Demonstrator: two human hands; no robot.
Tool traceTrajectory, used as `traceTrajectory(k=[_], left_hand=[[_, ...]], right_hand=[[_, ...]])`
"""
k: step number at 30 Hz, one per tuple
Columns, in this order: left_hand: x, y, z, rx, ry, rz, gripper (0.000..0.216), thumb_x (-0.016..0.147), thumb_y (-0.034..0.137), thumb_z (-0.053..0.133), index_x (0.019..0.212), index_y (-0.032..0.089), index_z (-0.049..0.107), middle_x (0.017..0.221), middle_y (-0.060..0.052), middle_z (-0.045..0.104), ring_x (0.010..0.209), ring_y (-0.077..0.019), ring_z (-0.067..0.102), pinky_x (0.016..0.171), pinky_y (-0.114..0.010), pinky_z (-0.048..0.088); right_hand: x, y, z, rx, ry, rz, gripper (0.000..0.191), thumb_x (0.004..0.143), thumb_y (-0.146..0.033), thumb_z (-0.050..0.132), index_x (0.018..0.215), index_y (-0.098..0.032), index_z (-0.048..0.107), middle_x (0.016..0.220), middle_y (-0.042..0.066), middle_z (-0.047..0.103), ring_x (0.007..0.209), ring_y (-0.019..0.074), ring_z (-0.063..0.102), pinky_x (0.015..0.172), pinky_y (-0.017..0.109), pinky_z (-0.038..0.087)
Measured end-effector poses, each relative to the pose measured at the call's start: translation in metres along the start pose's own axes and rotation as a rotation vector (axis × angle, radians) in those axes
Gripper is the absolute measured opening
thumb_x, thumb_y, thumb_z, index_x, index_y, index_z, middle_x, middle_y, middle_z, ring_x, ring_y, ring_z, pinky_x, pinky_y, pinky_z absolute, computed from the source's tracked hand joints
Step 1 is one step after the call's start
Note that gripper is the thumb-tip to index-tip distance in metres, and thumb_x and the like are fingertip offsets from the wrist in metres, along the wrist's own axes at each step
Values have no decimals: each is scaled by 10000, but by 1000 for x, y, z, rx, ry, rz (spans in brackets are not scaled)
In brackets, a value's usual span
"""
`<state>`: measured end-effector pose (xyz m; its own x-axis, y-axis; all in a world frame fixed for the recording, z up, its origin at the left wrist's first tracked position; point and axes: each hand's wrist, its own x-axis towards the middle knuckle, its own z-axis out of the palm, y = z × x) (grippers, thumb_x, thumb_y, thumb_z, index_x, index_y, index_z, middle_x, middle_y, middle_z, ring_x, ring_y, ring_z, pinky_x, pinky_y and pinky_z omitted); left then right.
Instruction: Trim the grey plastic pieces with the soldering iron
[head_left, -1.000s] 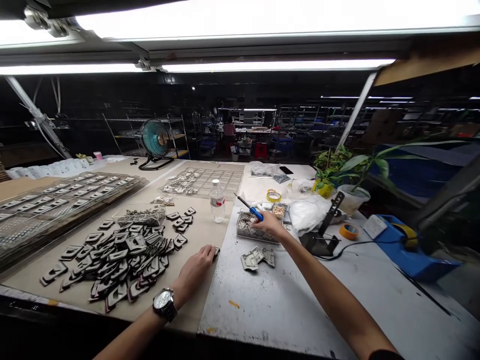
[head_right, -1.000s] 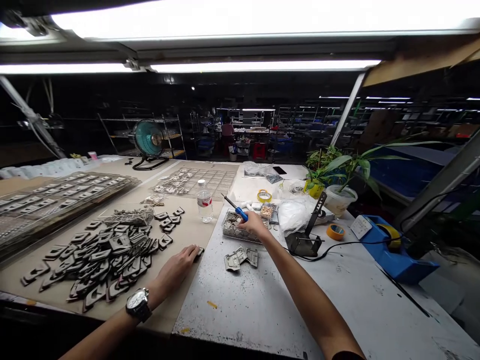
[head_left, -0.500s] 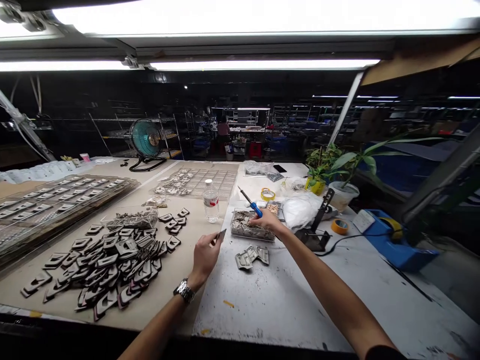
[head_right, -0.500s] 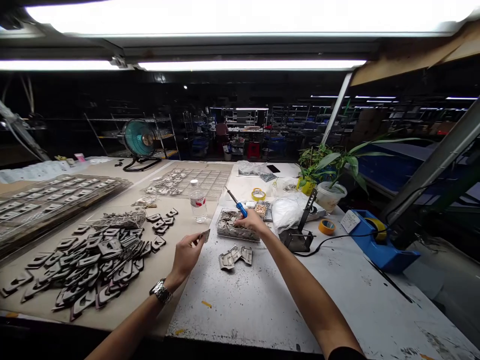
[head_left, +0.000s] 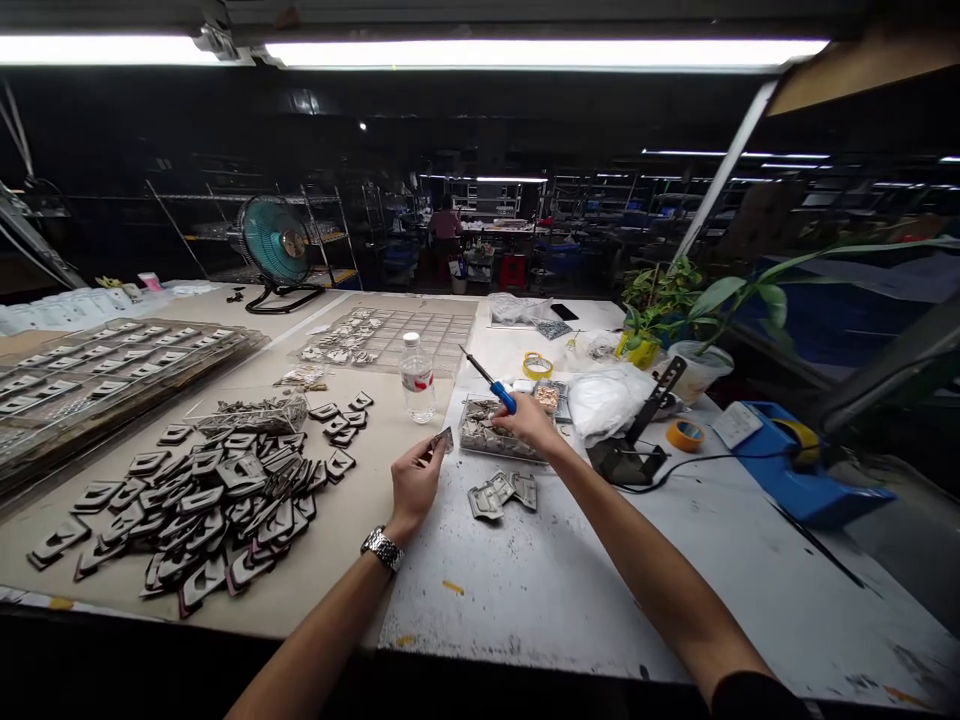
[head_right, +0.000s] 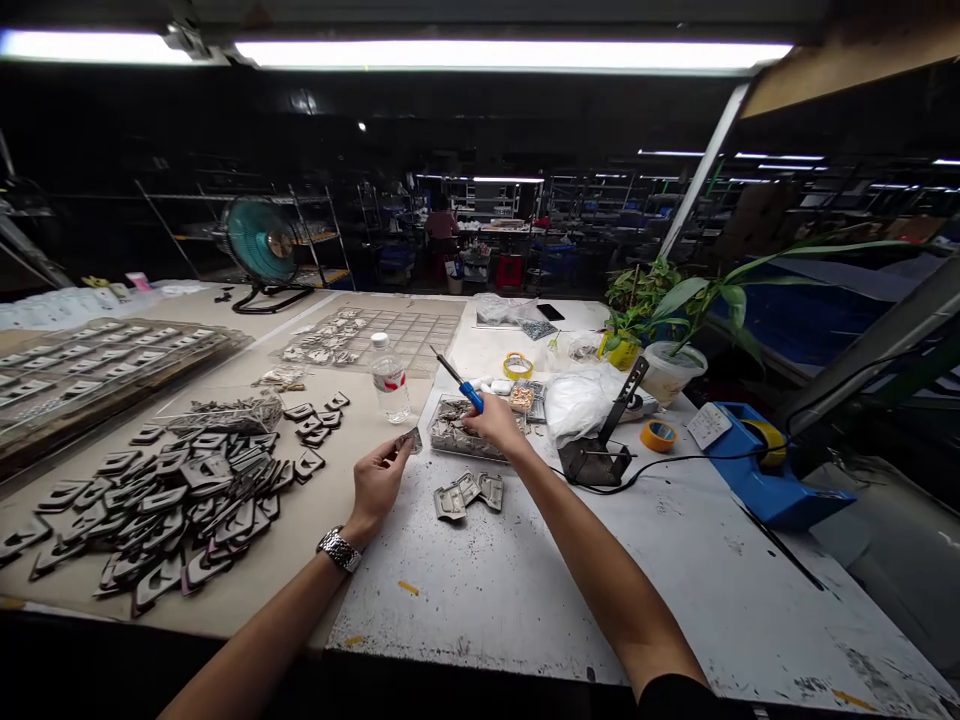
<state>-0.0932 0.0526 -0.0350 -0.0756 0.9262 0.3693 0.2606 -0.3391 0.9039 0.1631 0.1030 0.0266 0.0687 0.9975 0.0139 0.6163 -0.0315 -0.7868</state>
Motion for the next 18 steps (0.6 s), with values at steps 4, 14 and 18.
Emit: traceTrajectory(k=[4, 14, 18], left_hand=[[0, 3, 4, -65, -7, -31, 526, 969, 619, 772, 1227, 175, 884, 846, -44, 756, 668, -148, 525, 562, -253, 424], [-3, 9, 7, -180, -73, -124, 418, 953, 554, 816, 1146, 190, 885, 799, -39, 786, 605, -168, 679, 527, -260, 506], [-2, 11, 11, -288, -86, -204, 464, 928, 567, 834, 1130, 150, 853, 1114, -125, 828, 658, -201, 779, 458, -265, 535]], right_hand=[[2, -5, 0, 40, -20, -2, 263, 826, -129, 889, 1033, -164, 731, 999, 40, 827, 939, 220, 781, 871, 358, 606], [-1, -2, 0, 198, 58, -7, 328, 641, -199, 953, 811, -204, 672, 838, 28, 812, 835, 233, 748, 742, 297, 512], [-16, 2, -17, 363, 134, -14, 478, 592, -427, 1016, 877, -181, 721, 872, 33, 776, 768, 182, 656, 675, 288, 477]])
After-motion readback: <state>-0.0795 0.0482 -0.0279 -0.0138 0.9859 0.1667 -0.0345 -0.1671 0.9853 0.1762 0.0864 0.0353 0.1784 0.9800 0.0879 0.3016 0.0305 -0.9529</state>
